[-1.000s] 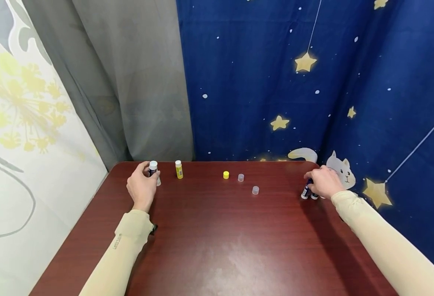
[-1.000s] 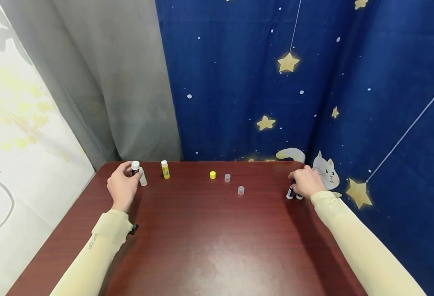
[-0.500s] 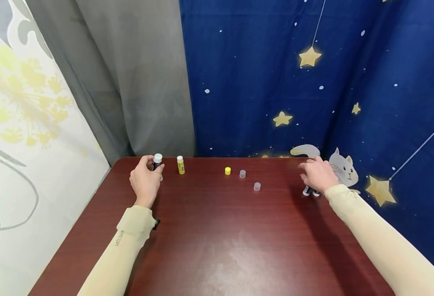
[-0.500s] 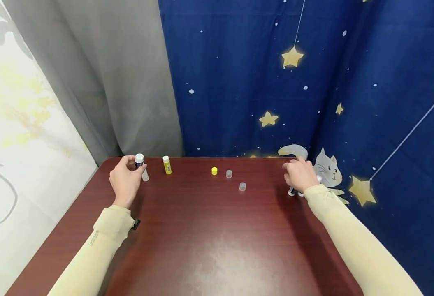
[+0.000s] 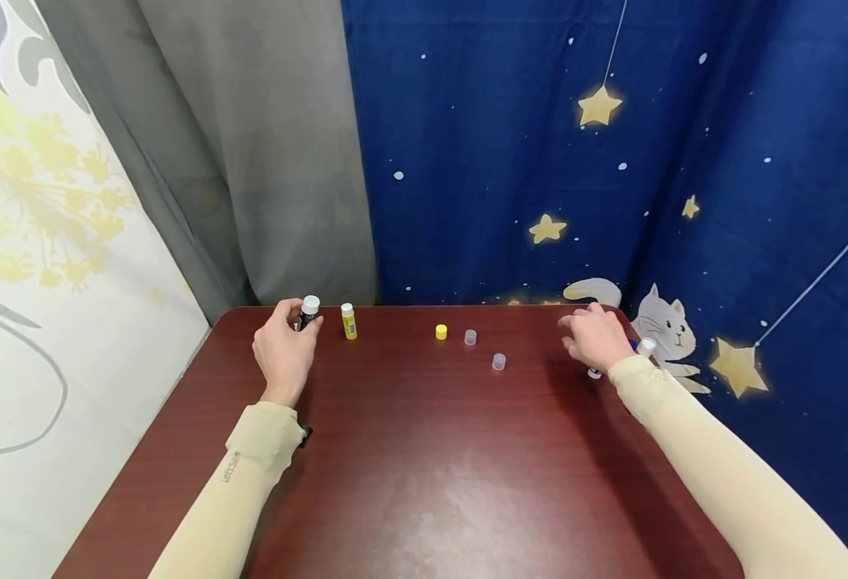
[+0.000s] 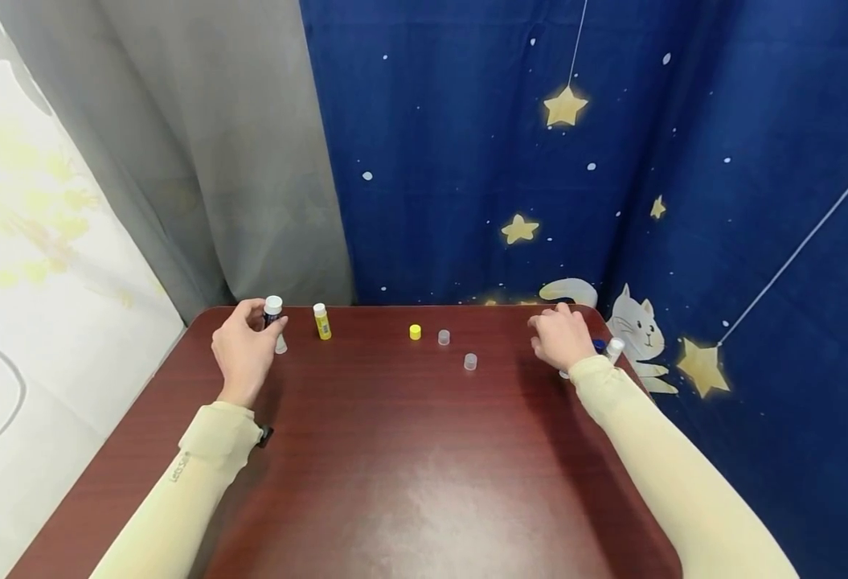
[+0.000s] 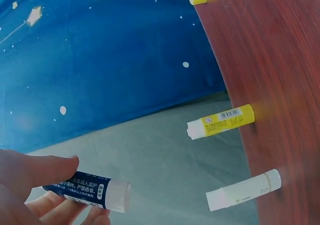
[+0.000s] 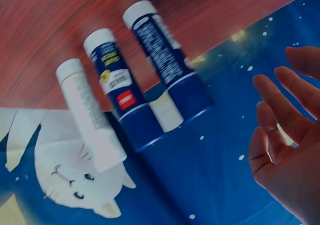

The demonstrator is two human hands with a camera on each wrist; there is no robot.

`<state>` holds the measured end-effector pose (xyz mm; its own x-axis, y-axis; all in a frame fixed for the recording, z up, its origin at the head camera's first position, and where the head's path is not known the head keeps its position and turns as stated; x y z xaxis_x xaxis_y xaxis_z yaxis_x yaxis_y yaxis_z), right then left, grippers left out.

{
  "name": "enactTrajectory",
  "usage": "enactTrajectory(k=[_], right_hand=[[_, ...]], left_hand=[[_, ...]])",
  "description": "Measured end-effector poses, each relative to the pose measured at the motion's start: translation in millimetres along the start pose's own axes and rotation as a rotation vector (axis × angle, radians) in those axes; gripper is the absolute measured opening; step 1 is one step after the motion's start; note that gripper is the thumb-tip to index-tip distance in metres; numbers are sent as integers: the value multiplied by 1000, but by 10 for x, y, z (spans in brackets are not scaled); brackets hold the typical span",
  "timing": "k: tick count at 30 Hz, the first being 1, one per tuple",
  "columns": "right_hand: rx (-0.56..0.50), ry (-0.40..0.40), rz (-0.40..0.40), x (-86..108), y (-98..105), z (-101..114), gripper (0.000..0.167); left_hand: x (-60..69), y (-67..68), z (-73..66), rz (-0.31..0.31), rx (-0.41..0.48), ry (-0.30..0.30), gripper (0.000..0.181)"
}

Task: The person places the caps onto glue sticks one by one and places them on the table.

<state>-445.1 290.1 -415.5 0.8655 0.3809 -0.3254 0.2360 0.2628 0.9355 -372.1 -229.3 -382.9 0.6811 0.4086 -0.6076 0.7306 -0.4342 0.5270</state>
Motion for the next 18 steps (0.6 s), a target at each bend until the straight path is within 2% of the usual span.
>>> enactTrajectory(k=[7, 12, 18], right_hand=[[-30, 13, 5, -124, -82, 159, 28], [-38, -6, 39, -218, -185, 235, 30], [-64, -29, 95, -287, -338, 317, 32]], left_hand=[[48, 51, -119, -3, 12, -28, 32], [49, 102, -215, -29, 6, -69, 30], [86, 154, -328, -26, 1, -112, 29]])
Point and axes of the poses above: each hand's wrist, its own x-axis away from the middle knuckle, its own y-axis out of the back of the hand, z = x × y, the point moved 8 cm from there along -x, towards the middle knuckle, and after that the axes turned 11 degrees about -x, right-handed, at the moved point
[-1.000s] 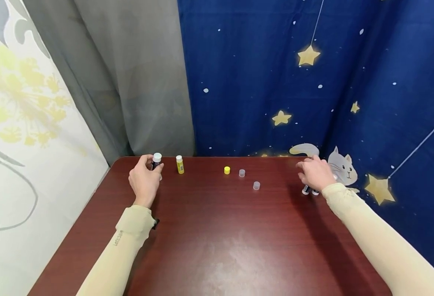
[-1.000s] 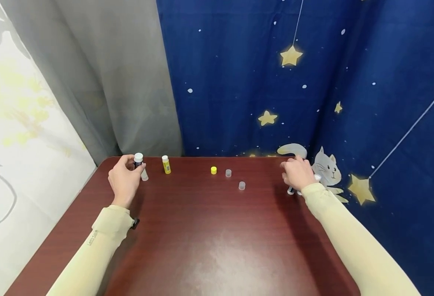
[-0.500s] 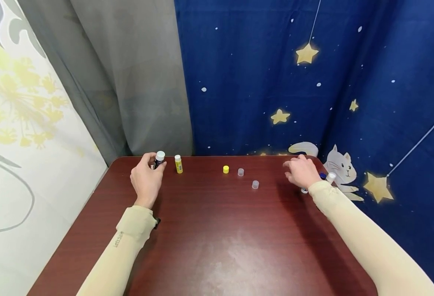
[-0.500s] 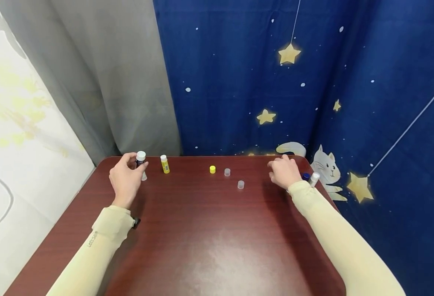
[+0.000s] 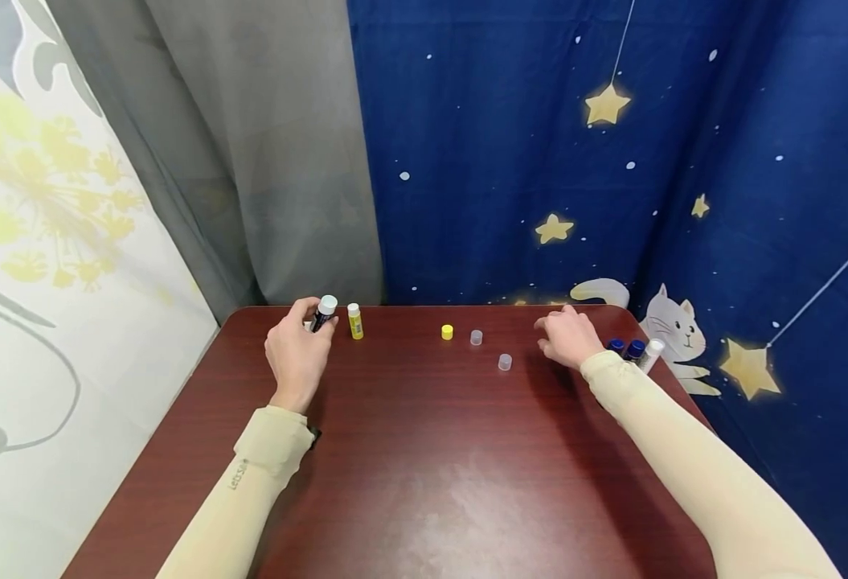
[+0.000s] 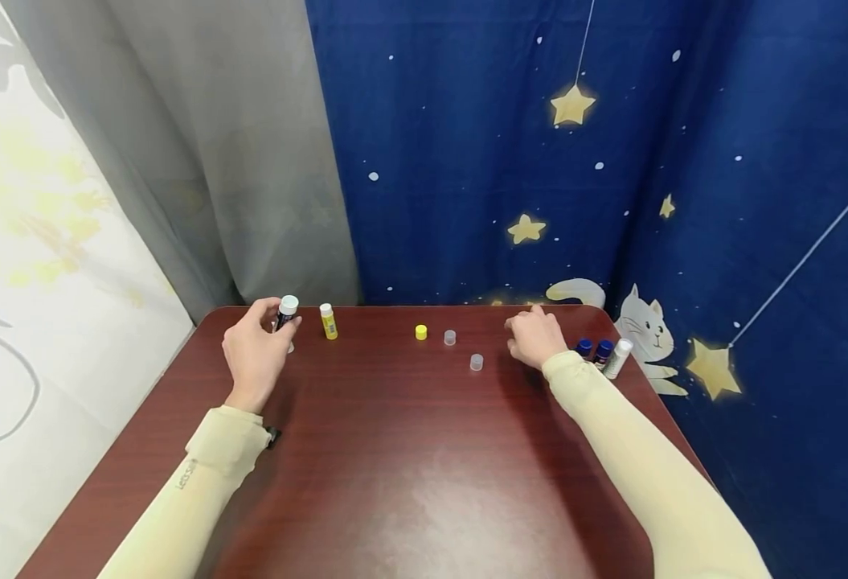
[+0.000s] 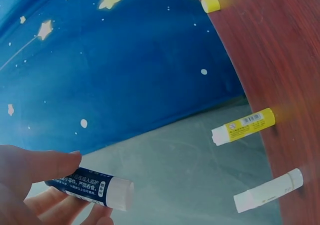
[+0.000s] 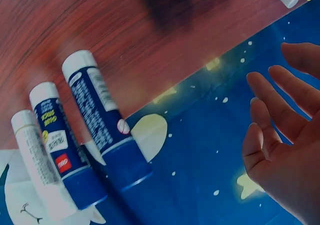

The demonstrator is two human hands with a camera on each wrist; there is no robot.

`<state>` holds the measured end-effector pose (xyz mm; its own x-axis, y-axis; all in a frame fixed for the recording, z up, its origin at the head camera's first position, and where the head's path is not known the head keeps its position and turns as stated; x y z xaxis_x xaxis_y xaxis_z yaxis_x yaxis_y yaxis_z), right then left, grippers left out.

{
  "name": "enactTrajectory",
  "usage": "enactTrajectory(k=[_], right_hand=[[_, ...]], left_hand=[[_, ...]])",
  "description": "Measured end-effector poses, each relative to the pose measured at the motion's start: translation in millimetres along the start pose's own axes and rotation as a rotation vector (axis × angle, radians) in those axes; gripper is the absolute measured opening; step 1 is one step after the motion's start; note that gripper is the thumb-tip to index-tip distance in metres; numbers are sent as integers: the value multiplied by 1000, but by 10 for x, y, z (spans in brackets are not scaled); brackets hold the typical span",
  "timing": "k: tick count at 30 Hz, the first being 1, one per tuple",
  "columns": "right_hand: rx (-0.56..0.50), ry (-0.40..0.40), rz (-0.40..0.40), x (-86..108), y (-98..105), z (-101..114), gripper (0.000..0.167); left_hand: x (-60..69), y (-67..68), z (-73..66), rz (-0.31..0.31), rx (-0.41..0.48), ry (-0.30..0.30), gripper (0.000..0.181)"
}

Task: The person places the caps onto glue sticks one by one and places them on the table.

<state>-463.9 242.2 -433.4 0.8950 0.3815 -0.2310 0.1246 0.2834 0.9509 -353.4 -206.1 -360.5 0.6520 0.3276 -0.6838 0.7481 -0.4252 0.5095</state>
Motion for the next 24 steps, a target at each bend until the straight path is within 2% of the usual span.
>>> enactTrajectory(k=[4, 15, 24], right_hand=[[-15, -11, 32, -43, -70, 34, 33], [-8, 11, 63, -132, -221, 152, 32], [13, 83, 76, -157, -382, 262, 33]], left_hand=[[17, 45, -79, -8, -1, -25, 28], [44, 117, -183, -37, 10, -71, 28], [75, 150, -285, -35, 22, -111, 29]])
Point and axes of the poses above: each hand's wrist, its own x-axis away from the middle knuckle, its own y-axis out of the back of the hand, z = x × y, the point moved 8 cm from there along -x, towards the middle knuckle, and after that the axes turned 11 degrees about -x, right-handed, at the moved point
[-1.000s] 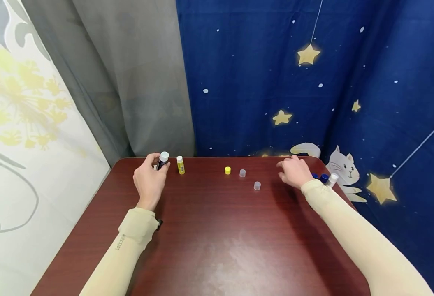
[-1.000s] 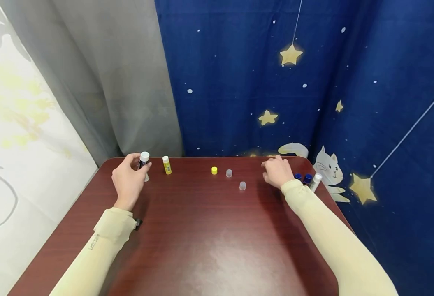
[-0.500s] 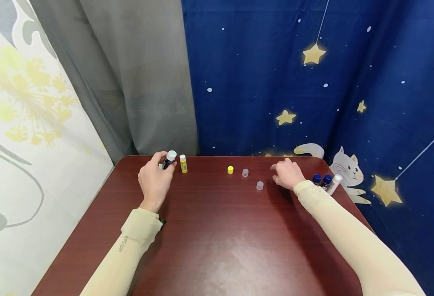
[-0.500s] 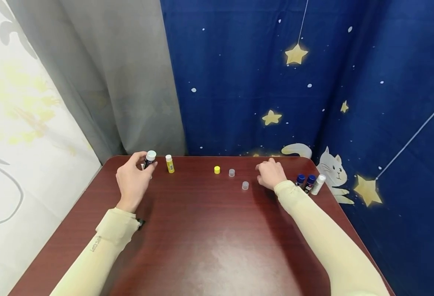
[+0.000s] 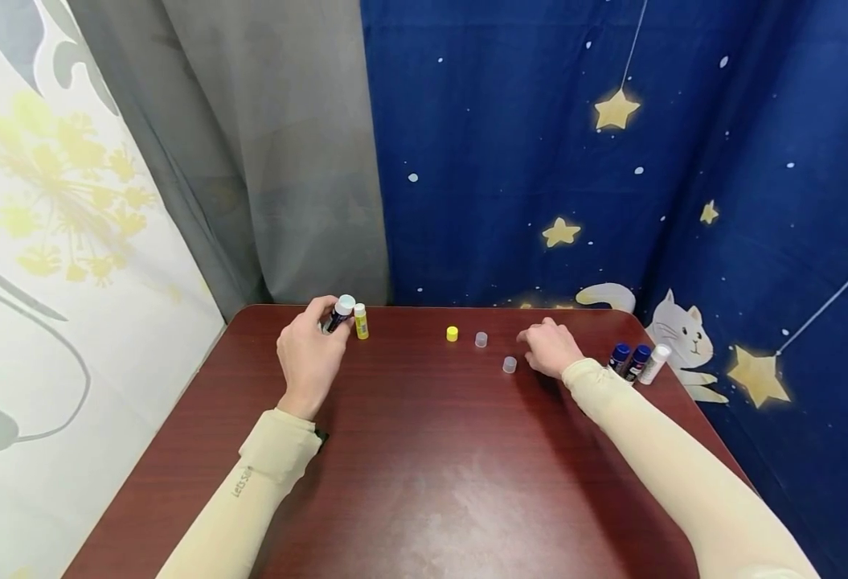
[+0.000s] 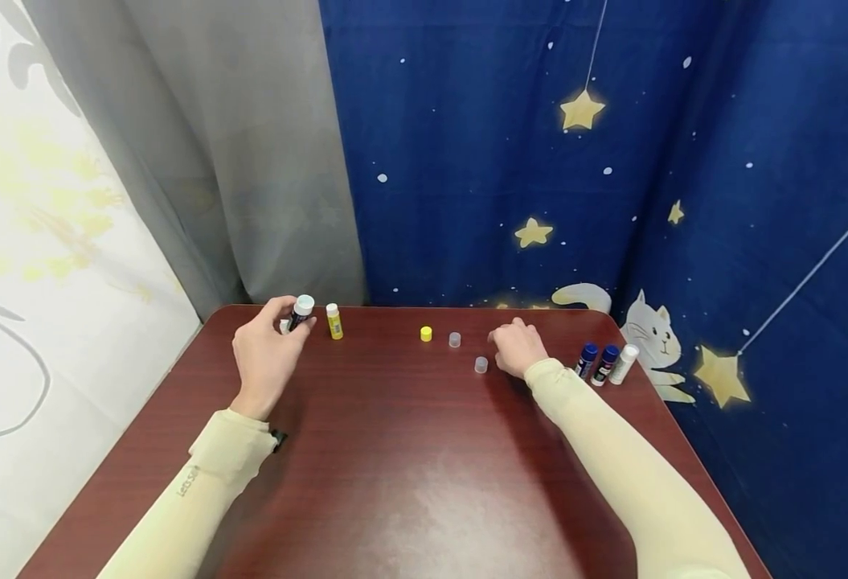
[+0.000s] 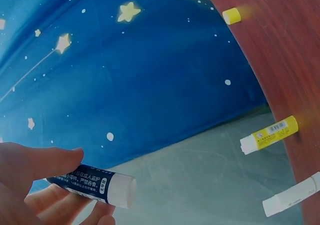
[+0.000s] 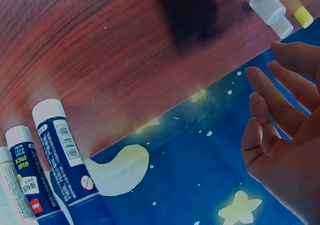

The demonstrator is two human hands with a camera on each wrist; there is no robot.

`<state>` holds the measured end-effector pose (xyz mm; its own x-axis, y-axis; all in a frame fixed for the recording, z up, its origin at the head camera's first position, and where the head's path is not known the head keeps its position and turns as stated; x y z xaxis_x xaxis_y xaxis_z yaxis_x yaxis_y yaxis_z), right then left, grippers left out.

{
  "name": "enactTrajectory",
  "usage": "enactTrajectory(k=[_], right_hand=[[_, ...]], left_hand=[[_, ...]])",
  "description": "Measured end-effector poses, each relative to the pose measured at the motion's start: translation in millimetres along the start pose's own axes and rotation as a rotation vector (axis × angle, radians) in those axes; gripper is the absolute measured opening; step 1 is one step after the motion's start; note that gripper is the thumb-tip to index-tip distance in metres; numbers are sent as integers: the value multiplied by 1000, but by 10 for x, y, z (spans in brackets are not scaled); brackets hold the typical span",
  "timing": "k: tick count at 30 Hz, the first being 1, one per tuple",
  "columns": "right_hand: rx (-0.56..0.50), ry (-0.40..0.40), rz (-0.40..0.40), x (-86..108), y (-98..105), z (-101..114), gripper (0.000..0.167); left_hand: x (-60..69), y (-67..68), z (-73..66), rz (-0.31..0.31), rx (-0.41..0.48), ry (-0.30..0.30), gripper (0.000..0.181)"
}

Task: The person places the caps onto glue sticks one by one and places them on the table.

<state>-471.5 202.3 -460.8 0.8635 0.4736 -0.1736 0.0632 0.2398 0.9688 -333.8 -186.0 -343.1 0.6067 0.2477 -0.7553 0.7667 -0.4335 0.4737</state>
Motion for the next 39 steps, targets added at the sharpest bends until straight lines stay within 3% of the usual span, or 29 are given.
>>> enactTrajectory(k=[15, 22, 39], right_hand=[[-49, 9, 46, -15, -184, 125, 31], [-64, 17, 30, -44, -261, 133, 21], [-64, 32, 9, -52, -311, 187, 16]], left_hand=[[48, 58, -154, -5, -2, -49, 26], [76, 83, -246, -16, 8, -77, 27], [188, 106, -428, -16, 36, -139, 28]])
Point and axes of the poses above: each hand's wrist, its own x-axis away from the middle knuckle, its own y-axis out of the back of the hand, z = x × y, the point moved 8 cm from there along -x, towards the middle knuckle, and after that the axes turned 11 degrees about -x, right-handed, at the moved point
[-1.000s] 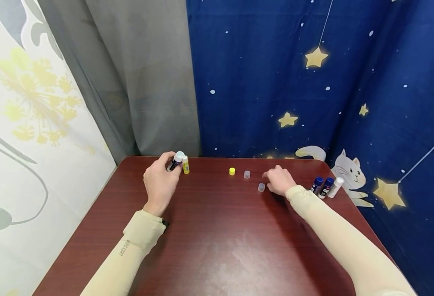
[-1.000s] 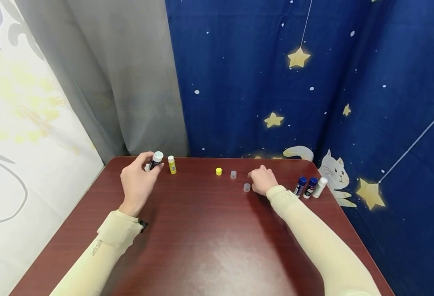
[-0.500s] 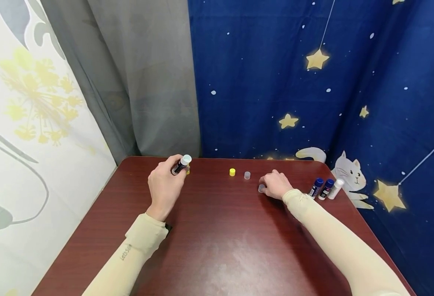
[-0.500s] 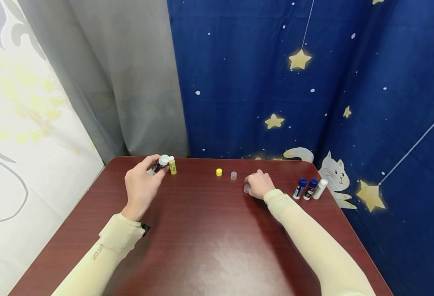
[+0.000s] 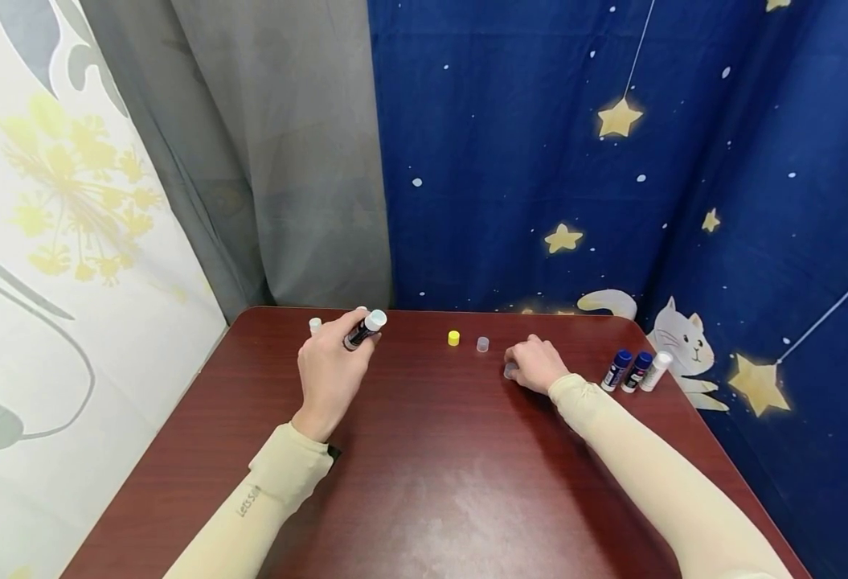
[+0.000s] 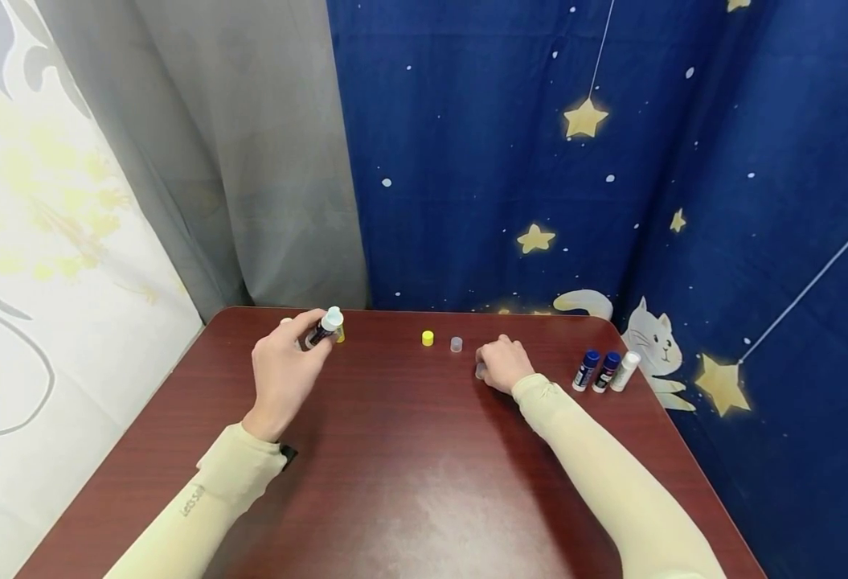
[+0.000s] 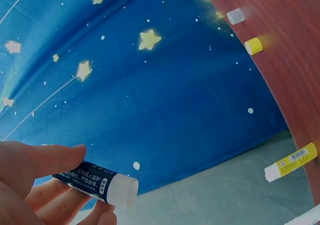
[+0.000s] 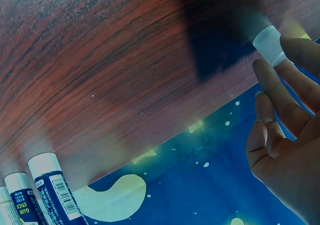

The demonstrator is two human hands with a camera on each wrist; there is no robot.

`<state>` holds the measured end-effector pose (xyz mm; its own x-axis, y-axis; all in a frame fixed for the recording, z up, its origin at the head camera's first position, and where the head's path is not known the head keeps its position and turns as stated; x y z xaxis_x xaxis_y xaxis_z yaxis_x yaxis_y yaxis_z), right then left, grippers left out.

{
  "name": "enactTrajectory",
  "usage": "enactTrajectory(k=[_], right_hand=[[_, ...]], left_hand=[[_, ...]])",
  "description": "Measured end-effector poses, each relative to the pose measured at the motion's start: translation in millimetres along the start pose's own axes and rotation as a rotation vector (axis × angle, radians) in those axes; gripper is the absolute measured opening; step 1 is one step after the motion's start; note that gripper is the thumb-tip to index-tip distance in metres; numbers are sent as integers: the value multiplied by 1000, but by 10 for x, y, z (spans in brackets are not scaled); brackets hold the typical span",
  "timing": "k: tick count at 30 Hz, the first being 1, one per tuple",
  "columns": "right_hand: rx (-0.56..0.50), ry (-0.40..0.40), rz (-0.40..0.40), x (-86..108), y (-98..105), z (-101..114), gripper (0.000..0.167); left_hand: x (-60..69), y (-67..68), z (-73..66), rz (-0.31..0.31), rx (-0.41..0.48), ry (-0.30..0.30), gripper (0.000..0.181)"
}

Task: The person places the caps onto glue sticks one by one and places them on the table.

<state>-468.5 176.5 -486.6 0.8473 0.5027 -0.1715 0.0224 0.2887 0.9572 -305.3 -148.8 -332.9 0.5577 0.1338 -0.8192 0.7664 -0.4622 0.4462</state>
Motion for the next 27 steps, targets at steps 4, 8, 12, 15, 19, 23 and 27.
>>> enactTrajectory(k=[4, 8, 12, 15, 19, 23, 27], right_hand=[[1, 3, -14, 15, -18, -16, 15], [-5, 17, -31, 45, -3, 34, 15], [-9, 45, -56, 68, 22, 97, 17], [-16, 65, -82, 83, 47, 139, 19], [-17, 82, -105, 98, 76, 191, 20], [-22, 91, -115, 107, 109, 247, 21], [-40, 101, -132, 112, 167, 323, 21]], left_hand=[[22, -22, -51, 19, -9, -11, 27], [61, -53, -100, 42, 0, -23, 24], [95, -71, -142, 50, 19, -32, 24], [112, -88, -159, 53, 26, -32, 25], [125, -105, -176, 48, 34, -33, 27], [134, -125, -192, 48, 38, -38, 28], [134, -159, -191, 61, 39, -38, 28]])
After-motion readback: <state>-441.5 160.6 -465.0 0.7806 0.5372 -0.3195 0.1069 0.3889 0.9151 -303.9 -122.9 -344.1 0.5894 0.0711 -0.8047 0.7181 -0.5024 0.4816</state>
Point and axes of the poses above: each hand's wrist, its own x-axis away from the middle knuckle, its own y-axis out of the back of the hand, z = x × y, the point moved 8 cm from there along -x, towards the middle knuckle, and after that the axes turned 11 degrees about -x, right-handed, at the moved point
